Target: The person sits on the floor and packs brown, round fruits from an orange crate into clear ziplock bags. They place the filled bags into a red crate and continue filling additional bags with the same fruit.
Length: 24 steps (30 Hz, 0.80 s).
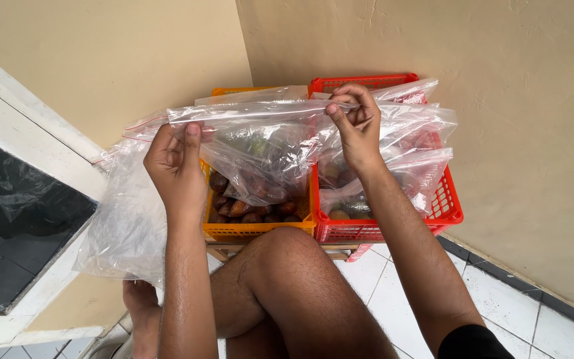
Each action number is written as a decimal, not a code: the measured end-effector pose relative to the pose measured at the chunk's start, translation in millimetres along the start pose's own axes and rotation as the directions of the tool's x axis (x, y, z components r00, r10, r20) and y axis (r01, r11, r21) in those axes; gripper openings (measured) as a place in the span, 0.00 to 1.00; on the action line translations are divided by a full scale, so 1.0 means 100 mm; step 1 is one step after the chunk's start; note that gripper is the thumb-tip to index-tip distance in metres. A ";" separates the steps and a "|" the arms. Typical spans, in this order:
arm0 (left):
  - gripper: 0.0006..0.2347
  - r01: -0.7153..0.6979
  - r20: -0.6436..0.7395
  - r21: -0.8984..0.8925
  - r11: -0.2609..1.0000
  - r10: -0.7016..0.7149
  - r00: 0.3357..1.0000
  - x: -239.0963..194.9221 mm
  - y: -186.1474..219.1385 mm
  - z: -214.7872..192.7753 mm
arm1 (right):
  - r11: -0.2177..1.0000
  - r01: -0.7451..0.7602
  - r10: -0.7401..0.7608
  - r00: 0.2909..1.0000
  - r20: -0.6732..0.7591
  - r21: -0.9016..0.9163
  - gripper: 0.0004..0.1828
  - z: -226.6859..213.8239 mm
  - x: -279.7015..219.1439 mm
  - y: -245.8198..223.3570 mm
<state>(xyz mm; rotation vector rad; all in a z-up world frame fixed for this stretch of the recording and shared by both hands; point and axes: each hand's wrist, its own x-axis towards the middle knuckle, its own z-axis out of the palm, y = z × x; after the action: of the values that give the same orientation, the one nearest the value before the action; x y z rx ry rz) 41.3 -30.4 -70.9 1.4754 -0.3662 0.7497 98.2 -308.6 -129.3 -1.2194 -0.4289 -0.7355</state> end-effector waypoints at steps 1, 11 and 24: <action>0.08 0.001 -0.001 -0.002 1.000 -0.001 1.000 0.00 0.01 0.00 | 1.000 -0.001 0.001 1.000 0.001 -0.002 0.14 -0.01 0.00 0.03; 0.07 -0.036 -0.010 0.001 0.999 0.036 0.999 0.02 0.01 0.00 | 0.988 -0.066 0.081 0.991 -0.104 0.138 0.14 -0.07 0.04 0.17; 0.06 -0.043 0.000 -0.010 0.999 0.043 0.999 0.05 0.04 0.02 | 0.950 -0.113 0.154 0.980 -0.123 0.292 0.16 -0.40 0.10 0.59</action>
<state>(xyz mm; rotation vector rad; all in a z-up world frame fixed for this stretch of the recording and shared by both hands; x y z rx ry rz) 42.6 -31.9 -64.1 1.4617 -0.4025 0.7811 143.3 -340.1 -175.9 -0.9086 -0.3157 -0.6170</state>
